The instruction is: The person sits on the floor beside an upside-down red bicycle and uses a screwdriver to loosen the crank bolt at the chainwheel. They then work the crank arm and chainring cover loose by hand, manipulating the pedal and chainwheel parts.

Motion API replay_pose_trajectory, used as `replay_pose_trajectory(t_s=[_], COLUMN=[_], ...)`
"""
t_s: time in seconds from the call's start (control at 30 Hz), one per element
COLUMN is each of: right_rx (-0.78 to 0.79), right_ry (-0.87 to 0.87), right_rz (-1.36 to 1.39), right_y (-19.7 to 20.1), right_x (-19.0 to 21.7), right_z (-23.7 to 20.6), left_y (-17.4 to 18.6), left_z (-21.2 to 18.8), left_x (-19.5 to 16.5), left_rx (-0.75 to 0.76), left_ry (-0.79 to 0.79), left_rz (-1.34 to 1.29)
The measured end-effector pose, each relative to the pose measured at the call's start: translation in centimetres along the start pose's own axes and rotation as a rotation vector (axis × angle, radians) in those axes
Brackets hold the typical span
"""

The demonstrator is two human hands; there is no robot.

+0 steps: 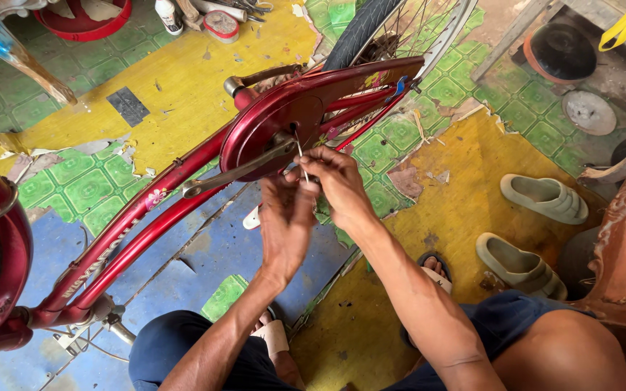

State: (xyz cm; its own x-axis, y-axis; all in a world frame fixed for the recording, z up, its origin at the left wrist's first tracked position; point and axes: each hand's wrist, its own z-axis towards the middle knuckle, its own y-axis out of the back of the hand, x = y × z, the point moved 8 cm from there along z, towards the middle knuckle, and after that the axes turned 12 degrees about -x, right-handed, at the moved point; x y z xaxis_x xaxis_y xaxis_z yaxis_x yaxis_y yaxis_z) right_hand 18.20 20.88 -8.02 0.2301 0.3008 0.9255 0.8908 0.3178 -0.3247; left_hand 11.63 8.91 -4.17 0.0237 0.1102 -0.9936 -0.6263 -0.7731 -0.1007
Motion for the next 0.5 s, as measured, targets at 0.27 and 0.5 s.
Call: replay_pose_trajectory(t_s=[0.27, 0.5], right_rx=[-0.023, 0.06], right_ry=[-0.127, -0.185], right_rz=[-0.046, 0.061], right_y=[-0.6, -1.0], right_x=[1.1, 1.1], right_z=[0.2, 0.4], left_y=[0.5, 1.4], left_z=[0.3, 0.7], left_x=[-2.3, -5.0], left_rx=[0.018, -0.042], left_ry=[-0.092, -0.26], left_rz=[0.18, 0.483])
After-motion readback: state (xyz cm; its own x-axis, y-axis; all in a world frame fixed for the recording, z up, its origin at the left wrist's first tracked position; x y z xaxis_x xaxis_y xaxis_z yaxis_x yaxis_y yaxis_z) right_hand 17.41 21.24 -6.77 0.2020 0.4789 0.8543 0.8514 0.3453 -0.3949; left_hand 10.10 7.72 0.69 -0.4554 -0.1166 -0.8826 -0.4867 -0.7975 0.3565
